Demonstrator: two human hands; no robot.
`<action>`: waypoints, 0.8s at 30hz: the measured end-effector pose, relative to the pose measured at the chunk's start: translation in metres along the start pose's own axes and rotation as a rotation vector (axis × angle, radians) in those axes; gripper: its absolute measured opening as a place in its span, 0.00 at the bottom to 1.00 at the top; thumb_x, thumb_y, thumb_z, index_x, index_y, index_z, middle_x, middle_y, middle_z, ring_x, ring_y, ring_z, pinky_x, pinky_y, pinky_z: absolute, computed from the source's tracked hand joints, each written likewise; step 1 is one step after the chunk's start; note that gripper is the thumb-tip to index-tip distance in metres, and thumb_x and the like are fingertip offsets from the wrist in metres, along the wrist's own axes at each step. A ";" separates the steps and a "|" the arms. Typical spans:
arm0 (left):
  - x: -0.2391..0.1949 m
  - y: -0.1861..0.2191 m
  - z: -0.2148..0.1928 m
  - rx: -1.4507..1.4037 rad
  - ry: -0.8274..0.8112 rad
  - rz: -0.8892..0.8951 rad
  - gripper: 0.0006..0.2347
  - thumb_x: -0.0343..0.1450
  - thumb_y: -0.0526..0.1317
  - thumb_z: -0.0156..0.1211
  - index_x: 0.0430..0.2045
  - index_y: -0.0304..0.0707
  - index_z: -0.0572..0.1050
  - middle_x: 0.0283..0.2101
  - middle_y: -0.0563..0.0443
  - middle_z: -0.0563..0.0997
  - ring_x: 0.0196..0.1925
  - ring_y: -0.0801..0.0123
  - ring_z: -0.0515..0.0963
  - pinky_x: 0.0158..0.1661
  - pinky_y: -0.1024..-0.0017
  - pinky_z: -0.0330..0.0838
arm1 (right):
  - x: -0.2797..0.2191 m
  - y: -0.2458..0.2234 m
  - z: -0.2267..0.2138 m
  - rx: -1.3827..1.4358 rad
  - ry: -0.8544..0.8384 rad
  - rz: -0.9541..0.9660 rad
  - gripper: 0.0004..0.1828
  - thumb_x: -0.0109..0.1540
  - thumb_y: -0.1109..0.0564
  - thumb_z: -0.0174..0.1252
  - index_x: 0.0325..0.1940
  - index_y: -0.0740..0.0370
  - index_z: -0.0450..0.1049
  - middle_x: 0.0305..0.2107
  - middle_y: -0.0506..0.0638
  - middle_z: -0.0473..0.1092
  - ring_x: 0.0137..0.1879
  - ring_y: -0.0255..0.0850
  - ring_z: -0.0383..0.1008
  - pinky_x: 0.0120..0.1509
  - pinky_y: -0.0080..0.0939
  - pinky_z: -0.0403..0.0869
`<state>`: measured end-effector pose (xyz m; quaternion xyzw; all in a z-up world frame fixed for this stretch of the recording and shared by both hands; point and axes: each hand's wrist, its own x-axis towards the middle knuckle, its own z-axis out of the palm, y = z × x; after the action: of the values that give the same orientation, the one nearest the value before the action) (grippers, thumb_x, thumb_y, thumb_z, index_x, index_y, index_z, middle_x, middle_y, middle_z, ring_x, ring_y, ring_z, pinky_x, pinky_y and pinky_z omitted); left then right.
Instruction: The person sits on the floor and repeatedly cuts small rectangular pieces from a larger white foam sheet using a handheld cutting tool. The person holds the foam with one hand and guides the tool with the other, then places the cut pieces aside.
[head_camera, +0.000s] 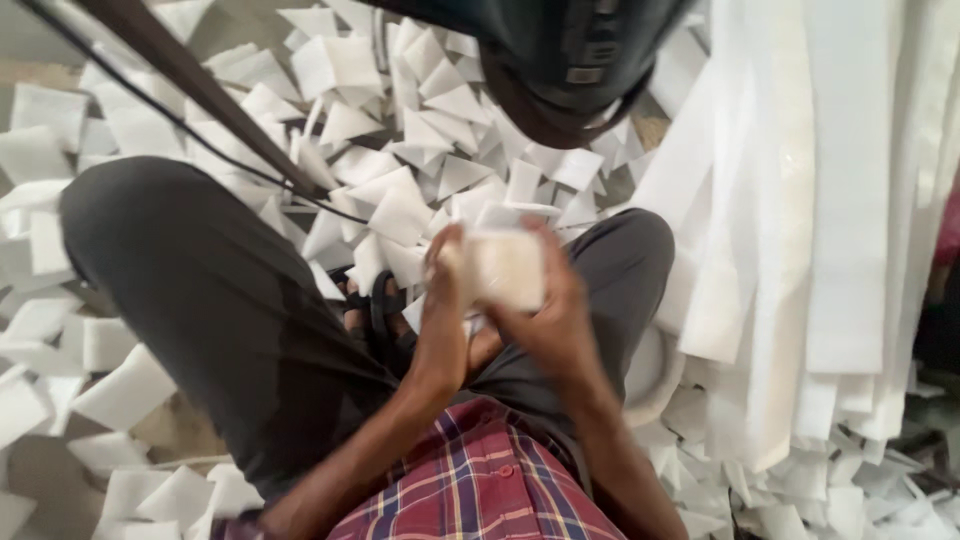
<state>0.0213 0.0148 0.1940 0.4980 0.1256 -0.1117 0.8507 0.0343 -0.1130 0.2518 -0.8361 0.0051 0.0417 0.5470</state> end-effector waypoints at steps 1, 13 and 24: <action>-0.014 -0.003 -0.008 0.067 0.011 -0.081 0.38 0.73 0.68 0.27 0.74 0.43 0.48 0.74 0.38 0.56 0.74 0.50 0.59 0.66 0.60 0.60 | -0.010 0.004 0.008 0.055 -0.029 0.093 0.51 0.51 0.62 0.75 0.74 0.67 0.56 0.49 0.59 0.75 0.51 0.42 0.78 0.52 0.38 0.80; -0.044 -0.020 -0.022 0.160 0.048 -0.245 0.34 0.72 0.67 0.24 0.72 0.52 0.48 0.65 0.40 0.63 0.62 0.56 0.71 0.49 0.61 0.76 | -0.045 0.031 0.029 0.208 -0.037 0.270 0.48 0.50 0.61 0.74 0.71 0.63 0.59 0.46 0.58 0.76 0.48 0.41 0.80 0.50 0.38 0.80; -0.035 -0.032 -0.010 0.212 0.023 -0.004 0.34 0.78 0.66 0.29 0.74 0.43 0.49 0.72 0.39 0.60 0.68 0.59 0.64 0.62 0.66 0.64 | -0.047 0.035 0.021 0.286 -0.001 0.279 0.46 0.50 0.58 0.74 0.70 0.63 0.61 0.45 0.58 0.77 0.49 0.43 0.81 0.50 0.41 0.80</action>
<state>-0.0229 0.0107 0.1740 0.5863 0.1239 -0.1203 0.7915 -0.0160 -0.1094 0.2149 -0.7412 0.1265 0.1161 0.6490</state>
